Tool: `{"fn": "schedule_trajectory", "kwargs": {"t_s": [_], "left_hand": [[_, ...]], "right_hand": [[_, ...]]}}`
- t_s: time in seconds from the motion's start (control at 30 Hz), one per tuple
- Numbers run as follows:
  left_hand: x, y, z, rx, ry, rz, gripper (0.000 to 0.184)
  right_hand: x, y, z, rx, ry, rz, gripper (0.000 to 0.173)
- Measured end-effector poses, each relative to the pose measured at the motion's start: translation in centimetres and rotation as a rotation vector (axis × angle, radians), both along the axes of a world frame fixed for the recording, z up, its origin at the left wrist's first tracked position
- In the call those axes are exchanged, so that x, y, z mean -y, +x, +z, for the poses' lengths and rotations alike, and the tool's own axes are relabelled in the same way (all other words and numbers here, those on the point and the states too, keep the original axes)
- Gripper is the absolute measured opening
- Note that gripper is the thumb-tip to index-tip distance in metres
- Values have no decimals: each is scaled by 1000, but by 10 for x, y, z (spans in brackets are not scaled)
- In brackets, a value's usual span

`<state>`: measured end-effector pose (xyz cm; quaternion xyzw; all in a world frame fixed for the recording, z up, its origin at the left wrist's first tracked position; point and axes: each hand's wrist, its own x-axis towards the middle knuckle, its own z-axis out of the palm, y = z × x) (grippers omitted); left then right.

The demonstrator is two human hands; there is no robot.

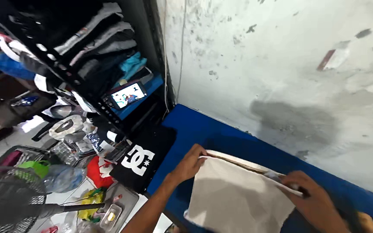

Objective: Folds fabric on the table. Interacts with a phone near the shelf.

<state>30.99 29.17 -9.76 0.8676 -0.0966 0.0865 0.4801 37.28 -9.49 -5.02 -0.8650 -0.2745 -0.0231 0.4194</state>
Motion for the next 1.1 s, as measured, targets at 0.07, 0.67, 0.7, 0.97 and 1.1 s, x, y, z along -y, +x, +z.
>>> {"fn": "schedule_trajectory", "kwargs": {"t_s": [0.07,0.67,0.7,0.97,1.1], "left_hand": [[-1,-4,44,158,-6,-27,16],[9,-211,-58,-228,134,-319,15],[9,-215,-61,-266,108,-322,16],[31,-101,-71,-314,80,113,37],[66,-71,-85,-202,270,250,52]], "right_hand": [[3,-11,42,146,75,20,26],[44,-244,-81,-375,-40,-26,12],[47,-251,-86,-385,-32,-39,12],[29,-156,-107,-248,-45,-376,30],[4,-115,-129,-146,-236,-507,55]]}}
